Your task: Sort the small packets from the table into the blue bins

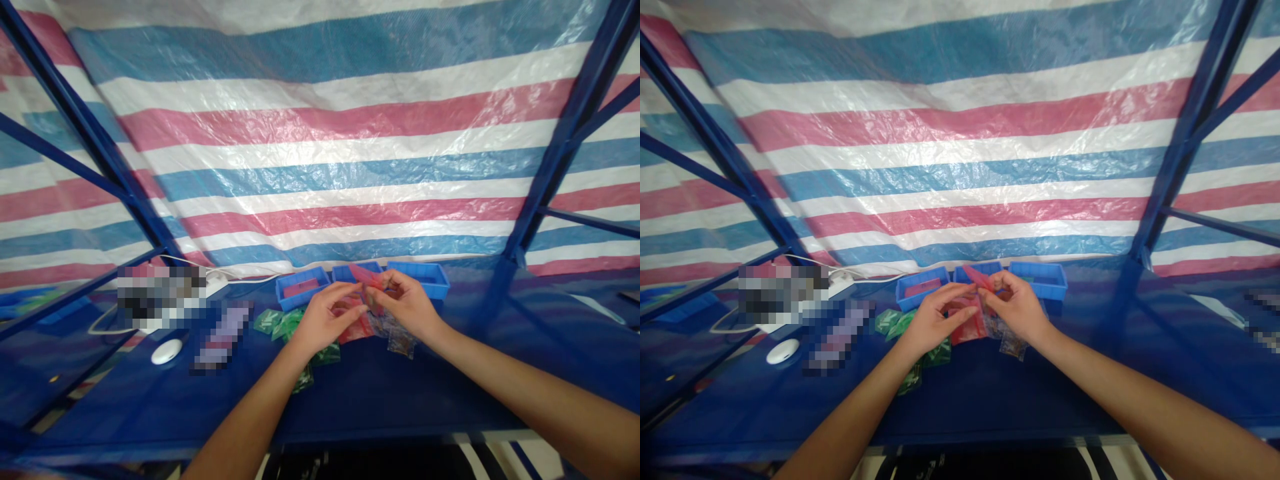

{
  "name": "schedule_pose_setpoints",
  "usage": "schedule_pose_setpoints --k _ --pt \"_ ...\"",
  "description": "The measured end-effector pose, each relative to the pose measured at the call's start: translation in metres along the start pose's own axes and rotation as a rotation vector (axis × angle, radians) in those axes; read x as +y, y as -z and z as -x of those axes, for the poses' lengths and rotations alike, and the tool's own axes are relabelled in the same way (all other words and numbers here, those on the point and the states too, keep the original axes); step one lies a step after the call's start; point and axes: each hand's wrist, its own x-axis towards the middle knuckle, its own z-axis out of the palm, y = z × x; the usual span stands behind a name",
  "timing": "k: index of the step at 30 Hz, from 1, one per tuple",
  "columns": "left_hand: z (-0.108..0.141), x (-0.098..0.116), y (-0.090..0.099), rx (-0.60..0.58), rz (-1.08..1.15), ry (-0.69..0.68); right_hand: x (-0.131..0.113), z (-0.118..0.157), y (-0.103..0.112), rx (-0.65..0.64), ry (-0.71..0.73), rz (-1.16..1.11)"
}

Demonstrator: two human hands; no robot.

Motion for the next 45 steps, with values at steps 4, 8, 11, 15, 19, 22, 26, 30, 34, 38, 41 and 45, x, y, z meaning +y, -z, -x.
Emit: schedule_pose_setpoints --k 4,8,11,15,19,22,26,30,34,38,41,45 --pt "0.0 0.0 -0.001 -0.003 -0.102 -0.022 -0.002 0.004 -0.006 -0.112 -0.039 -0.012" --pt "-0.001 -0.003 0.005 0.021 -0.209 -0.016 -0.009 0.005 -0.006 -0.19 -0.071 -0.085" --pt "-0.002 -0.004 0.007 0.049 -0.244 -0.017 -0.017 0.005 -0.004 -0.225 -0.077 -0.142" --pt "-0.003 -0.006 0.008 0.099 -0.24 -0.016 -0.023 0.004 0.0 -0.2 -0.088 -0.148" --pt "-0.003 -0.01 0.01 0.149 -0.204 0.013 -0.016 -0.001 0.006 -0.005 -0.022 -0.022" --pt "-0.003 -0.014 0.009 0.179 -0.133 0.058 -0.005 -0.007 0.009 0.097 0.029 0.055" --pt "-0.004 -0.016 0.004 0.155 0.151 0.099 0.004 -0.01 0.007 -0.102 -0.045 -0.044" --pt "-0.005 -0.018 0.0 0.125 0.33 0.116 0.005 -0.008 0.005 -0.199 -0.08 -0.12" --pt "-0.005 -0.021 0.001 0.152 0.338 0.133 0.006 -0.008 0.007 -0.208 -0.076 -0.132" --pt "-0.005 -0.024 0.002 0.165 0.341 0.111 0.006 -0.008 0.007 -0.194 -0.082 -0.131" --pt "-0.005 -0.025 0.002 0.176 0.328 0.112 0.006 -0.007 0.006 -0.186 -0.092 -0.124" --pt "-0.005 -0.025 0.003 0.176 0.323 0.096 0.007 -0.007 0.006 -0.16 -0.099 -0.109"
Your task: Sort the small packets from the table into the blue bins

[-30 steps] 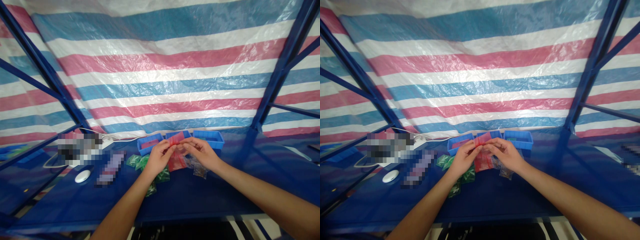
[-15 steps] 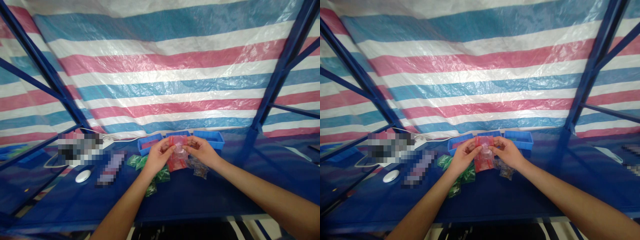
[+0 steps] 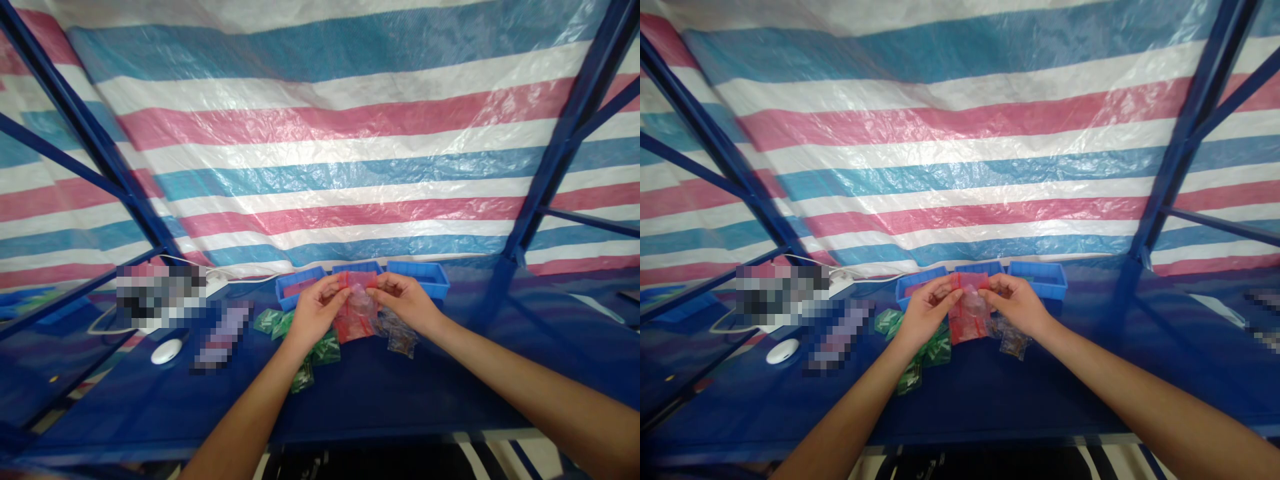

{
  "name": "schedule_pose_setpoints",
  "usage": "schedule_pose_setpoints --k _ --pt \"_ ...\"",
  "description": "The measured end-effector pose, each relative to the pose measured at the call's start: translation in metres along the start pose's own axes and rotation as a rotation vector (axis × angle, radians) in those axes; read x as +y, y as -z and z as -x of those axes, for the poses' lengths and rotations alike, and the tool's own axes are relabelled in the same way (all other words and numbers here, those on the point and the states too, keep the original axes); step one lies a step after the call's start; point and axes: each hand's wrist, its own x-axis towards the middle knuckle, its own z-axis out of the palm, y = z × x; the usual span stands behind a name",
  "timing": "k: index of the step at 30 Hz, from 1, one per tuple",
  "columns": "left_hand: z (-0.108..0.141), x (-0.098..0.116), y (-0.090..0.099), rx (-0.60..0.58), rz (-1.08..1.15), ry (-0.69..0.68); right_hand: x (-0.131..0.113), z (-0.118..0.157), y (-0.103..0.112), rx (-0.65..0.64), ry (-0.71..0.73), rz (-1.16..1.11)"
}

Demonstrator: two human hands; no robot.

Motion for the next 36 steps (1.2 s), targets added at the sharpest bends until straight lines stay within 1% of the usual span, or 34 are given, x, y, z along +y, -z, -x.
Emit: schedule_pose_setpoints --k 4,8,14,18,19,21,23,24,26,28,30,32,34,36 --pt "0.001 0.003 0.0 -0.013 -0.037 -0.007 0.001 -0.001 0.001 0.01 0.012 0.039" --pt "0.002 0.005 -0.001 0.005 -0.058 -0.015 0.002 -0.001 0.002 0.007 0.032 0.052" --pt "0.001 0.003 -0.001 0.04 -0.075 -0.041 0.001 0.0 0.001 -0.067 0.002 -0.009" --pt "0.0 0.0 -0.001 0.034 -0.109 -0.057 0.003 0.001 -0.001 -0.125 -0.03 -0.037" --pt "0.0 0.001 0.0 0.042 -0.151 -0.076 0.003 0.001 -0.001 -0.121 -0.034 -0.034" --pt "0.001 0.005 0.0 0.086 -0.287 -0.16 0.003 0.0 -0.001 -0.081 -0.035 -0.01" --pt "0.003 0.011 -0.001 0.136 -0.463 -0.277 0.004 -0.001 0.001 0.001 -0.024 0.022" --pt "0.005 0.014 -0.001 0.138 -0.545 -0.327 0.004 -0.002 0.003 0.05 -0.017 0.035" --pt "0.008 0.02 -0.004 0.08 -0.66 -0.382 0.005 -0.004 0.006 0.129 -0.005 0.05" --pt "0.011 0.024 -0.008 -0.028 -0.706 -0.384 0.005 -0.005 0.007 0.158 0.007 0.065" --pt "0.013 0.026 -0.013 -0.122 -0.703 -0.354 0.003 -0.003 0.005 0.116 0.015 0.082" --pt "0.015 0.027 -0.017 -0.169 -0.682 -0.328 0.0 -0.001 0.001 0.041 0.021 0.079" --pt "0.015 0.028 -0.018 -0.173 -0.653 -0.315 -0.004 0.002 -0.004 -0.012 0.017 0.032" --pt "0.014 0.028 -0.017 -0.149 -0.624 -0.314 -0.008 0.005 -0.008 -0.043 -0.007 -0.03"
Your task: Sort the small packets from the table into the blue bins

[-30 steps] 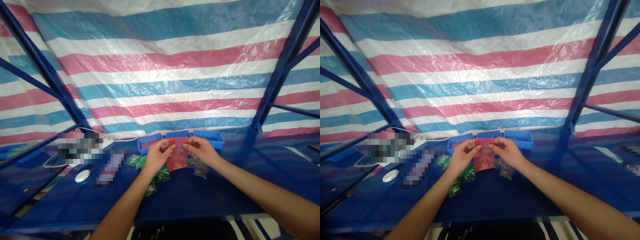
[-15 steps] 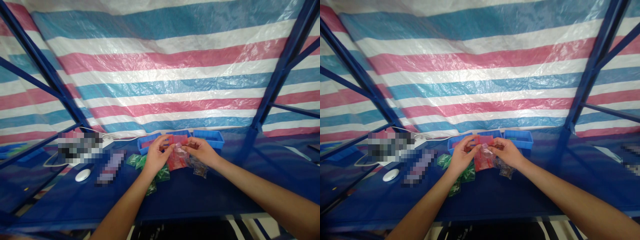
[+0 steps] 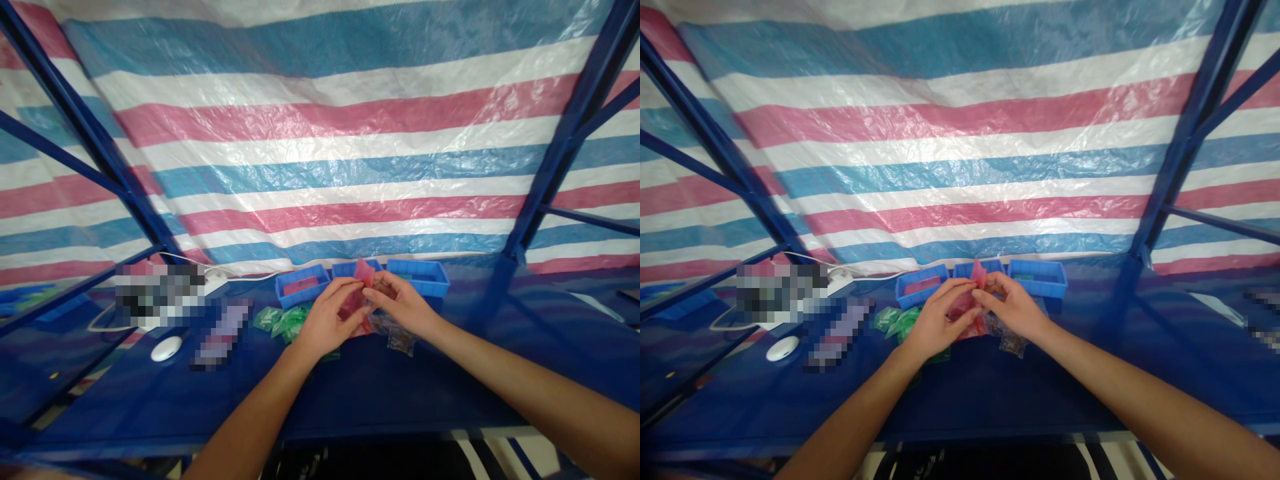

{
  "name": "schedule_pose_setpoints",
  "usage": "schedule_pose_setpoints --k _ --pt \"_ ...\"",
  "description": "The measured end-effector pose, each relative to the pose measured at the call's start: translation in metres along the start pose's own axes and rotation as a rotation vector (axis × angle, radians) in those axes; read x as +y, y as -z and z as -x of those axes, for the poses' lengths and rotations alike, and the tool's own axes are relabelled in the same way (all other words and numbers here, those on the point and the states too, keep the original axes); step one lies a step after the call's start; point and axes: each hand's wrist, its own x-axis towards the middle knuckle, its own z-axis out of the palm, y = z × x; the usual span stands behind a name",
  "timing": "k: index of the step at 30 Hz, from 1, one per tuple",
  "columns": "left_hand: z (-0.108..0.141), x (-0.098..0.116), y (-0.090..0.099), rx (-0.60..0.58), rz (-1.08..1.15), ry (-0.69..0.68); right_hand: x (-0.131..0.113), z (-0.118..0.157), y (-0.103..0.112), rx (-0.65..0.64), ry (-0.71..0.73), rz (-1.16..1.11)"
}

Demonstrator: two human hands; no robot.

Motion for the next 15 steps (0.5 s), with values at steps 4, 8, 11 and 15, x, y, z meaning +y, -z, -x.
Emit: schedule_pose_setpoints --k 4,8,11,15 --pt "-0.002 -0.004 0.002 0.091 0.02 0.045 -0.006 0.002 -0.001 -0.063 -0.029 -0.044" --pt "-0.002 -0.009 0.0 0.181 0.062 0.152 -0.011 0.003 0.0 -0.108 -0.021 -0.027" --pt "-0.001 -0.014 -0.002 0.247 0.113 0.223 -0.011 0.003 -0.002 -0.091 0.01 -0.01" --pt "-0.002 -0.019 0.0 0.308 0.131 0.237 0.0 0.0 -0.002 0.108 0.016 0.022"
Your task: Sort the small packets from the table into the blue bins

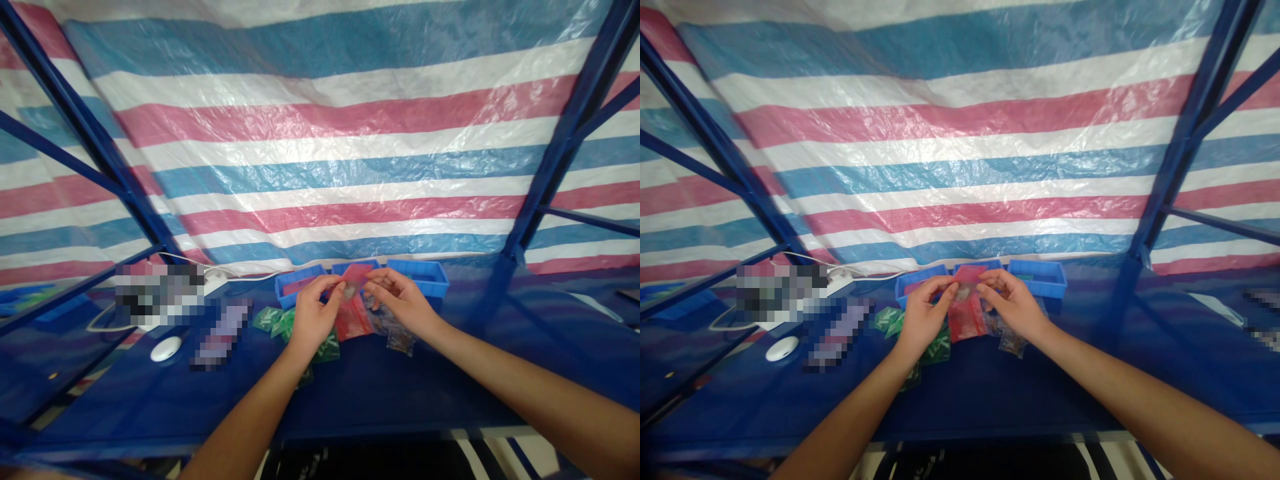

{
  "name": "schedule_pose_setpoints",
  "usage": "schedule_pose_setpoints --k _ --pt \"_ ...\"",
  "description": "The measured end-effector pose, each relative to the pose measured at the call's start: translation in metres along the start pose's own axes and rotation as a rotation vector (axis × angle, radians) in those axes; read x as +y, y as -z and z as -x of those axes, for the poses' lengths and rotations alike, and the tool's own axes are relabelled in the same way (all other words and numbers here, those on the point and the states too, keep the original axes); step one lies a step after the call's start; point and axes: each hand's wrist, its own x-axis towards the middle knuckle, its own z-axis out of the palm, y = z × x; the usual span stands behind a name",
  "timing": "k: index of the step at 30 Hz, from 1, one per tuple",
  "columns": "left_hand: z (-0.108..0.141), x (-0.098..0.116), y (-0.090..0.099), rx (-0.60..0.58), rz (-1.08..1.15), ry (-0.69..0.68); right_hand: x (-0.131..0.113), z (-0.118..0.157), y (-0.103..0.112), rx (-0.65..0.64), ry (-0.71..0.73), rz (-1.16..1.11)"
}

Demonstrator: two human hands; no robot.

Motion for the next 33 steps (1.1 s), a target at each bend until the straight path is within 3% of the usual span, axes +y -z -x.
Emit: schedule_pose_setpoints --k 4,10,15,33 --pt "-0.003 -0.003 0.0 0.018 0.063 -0.01 0.012 -0.004 0.003 0.121 0.03 0.034" --pt "-0.002 -0.007 -0.003 -0.086 0.218 0.098 0.009 -0.005 0.007 -0.026 0.004 0.002" --pt "-0.001 -0.008 -0.005 -0.169 0.239 0.126 0.008 -0.004 0.009 -0.009 -0.001 -0.015" --pt "0.0 -0.01 -0.003 -0.183 0.202 0.186 0.007 -0.004 0.01 0.005 0.013 0.084"
